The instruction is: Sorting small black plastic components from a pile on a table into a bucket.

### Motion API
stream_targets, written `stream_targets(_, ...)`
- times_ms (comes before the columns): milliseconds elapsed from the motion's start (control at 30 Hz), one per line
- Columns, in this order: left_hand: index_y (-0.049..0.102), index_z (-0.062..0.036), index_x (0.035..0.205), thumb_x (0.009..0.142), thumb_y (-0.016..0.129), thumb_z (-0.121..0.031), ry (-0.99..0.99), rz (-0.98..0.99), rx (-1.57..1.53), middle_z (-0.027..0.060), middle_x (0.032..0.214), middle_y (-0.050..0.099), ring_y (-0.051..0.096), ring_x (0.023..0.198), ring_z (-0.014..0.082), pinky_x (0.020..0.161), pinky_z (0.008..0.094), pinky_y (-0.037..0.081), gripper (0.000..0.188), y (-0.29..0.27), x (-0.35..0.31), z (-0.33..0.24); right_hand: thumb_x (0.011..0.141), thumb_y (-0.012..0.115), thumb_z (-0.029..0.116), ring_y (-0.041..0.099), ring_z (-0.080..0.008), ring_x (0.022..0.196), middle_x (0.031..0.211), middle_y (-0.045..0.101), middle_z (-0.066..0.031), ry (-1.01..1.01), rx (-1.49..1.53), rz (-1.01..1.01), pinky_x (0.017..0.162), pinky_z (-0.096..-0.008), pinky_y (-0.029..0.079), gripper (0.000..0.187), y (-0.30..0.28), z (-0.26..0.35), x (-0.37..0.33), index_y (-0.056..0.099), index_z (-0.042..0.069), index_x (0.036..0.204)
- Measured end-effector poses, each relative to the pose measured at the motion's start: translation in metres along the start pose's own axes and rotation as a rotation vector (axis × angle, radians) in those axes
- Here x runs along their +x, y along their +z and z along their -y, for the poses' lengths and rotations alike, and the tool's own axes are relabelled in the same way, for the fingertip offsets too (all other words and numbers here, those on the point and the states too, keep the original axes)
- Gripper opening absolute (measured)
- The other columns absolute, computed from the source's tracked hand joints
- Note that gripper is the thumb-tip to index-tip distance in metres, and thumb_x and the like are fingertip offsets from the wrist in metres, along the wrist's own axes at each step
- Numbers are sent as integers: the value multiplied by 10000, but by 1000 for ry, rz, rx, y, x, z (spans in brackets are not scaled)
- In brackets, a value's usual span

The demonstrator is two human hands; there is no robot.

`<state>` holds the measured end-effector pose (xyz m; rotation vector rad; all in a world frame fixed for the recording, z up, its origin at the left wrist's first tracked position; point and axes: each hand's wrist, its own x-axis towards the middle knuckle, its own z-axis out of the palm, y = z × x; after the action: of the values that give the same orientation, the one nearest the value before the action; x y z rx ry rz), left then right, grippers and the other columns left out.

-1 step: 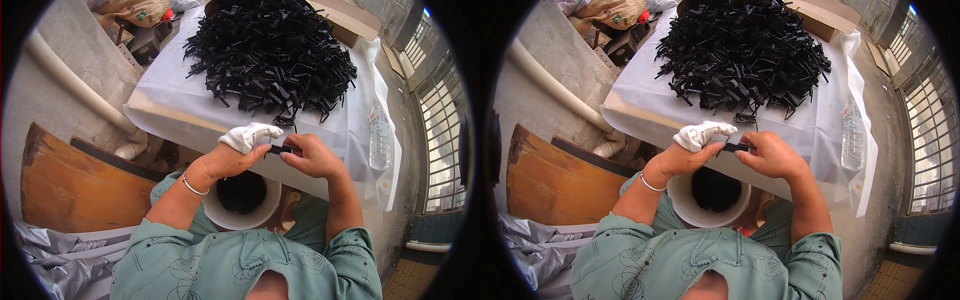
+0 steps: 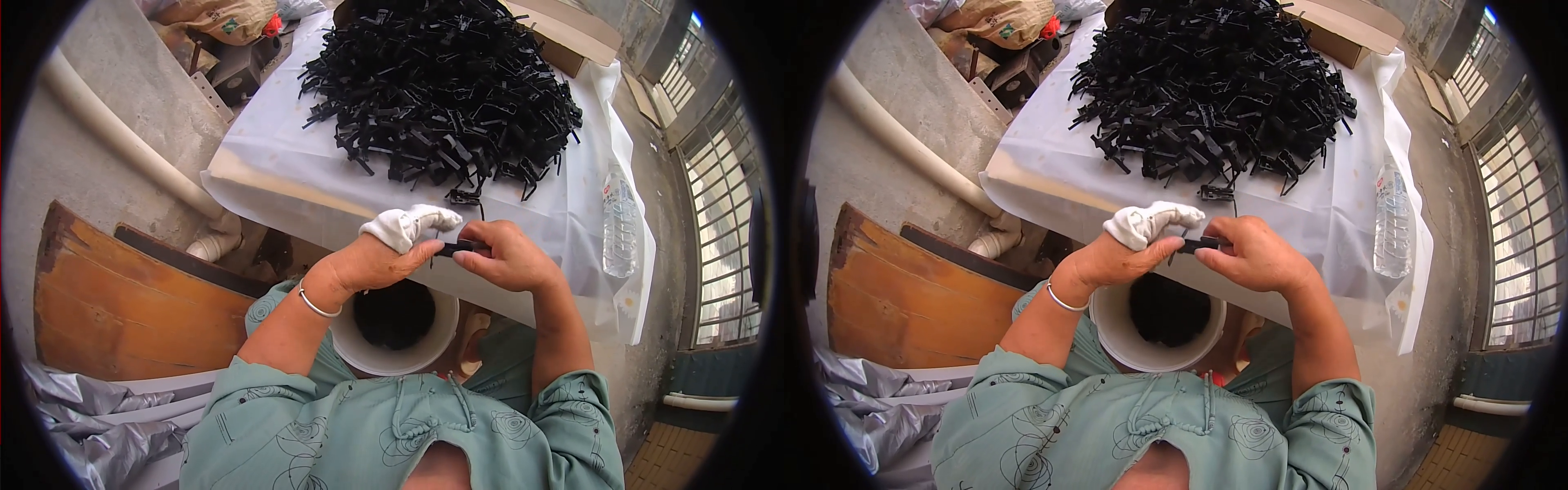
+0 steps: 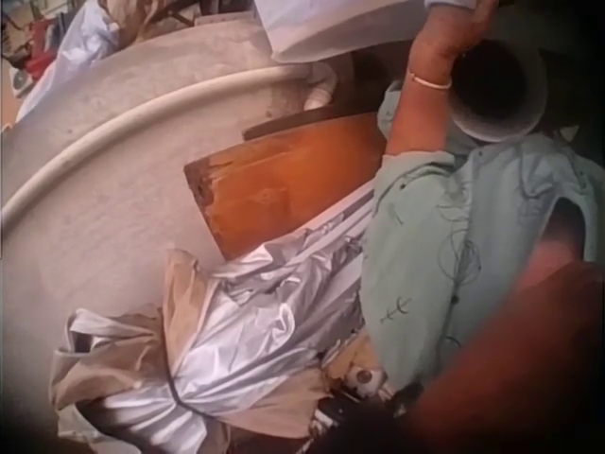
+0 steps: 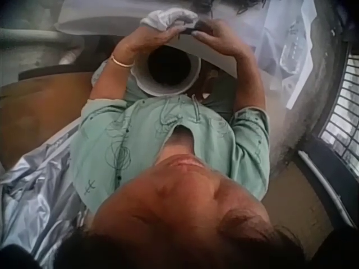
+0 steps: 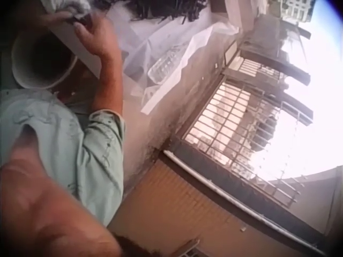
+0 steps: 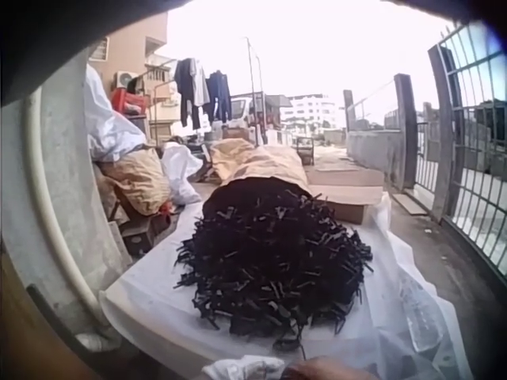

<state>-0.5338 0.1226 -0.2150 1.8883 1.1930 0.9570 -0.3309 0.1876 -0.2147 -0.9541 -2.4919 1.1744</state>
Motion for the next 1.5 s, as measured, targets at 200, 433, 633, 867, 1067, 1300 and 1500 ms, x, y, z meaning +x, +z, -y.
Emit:
stream_targets(200,487,-34,1100,872,539,-121,-18,34,-293,32,821,549,506,683,78,610,236,451,249,9,-2,15,794,624,132,395,-57,591,657,457,18,-94,262,-434,525,-219,347,188,20,5,5,570,8,925)
stream_targets(433,445,-6,1181,874,498,-47,-207,-103,-633,40,936,536,535,686,58,569,205,463,314,16,-2,10,711,707,79,372,-82,512,595,433,-2,-378,128,-559,460,-221,315,203,39,14,7,567,34,849)
stream_targets(633,471,16,1135,832,506,1,-185,-159,-674,53,927,552,542,658,63,563,205,468,305,21,-7,2,820,625,131,399,-124,493,554,430,-35,-126,441,-539,465,-248,334,166,44,7,16,530,25,734)
stream_targets(867,508,23,1111,814,549,-2,-81,-352,-190,45,891,561,520,670,53,592,210,463,301,31,-6,8,902,506,156,423,-198,509,576,475,-107,-241,178,-442,511,-317,388,230,43,7,16,525,-14,747)
stream_targets(1067,534,30,1083,792,573,-6,34,-426,88,39,864,559,503,713,77,673,226,454,296,34,-8,3,896,512,154,466,-179,529,599,518,-107,-87,476,-404,510,-308,386,236,59,0,19,531,-25,743)
stream_targets(1300,431,4,1098,839,535,-41,-51,-379,-425,34,872,528,486,799,100,736,224,428,283,18,-3,13,811,612,155,524,-188,542,625,556,-101,-15,75,-220,525,-282,420,157,26,7,11,620,2,845)
stream_targets(1500,385,-8,1218,903,425,-94,-230,-269,-396,29,898,542,465,759,71,667,208,412,329,13,-4,6,758,670,84,515,-165,526,647,567,-88,-341,163,-489,497,-261,409,114,28,-1,13,621,8,828)
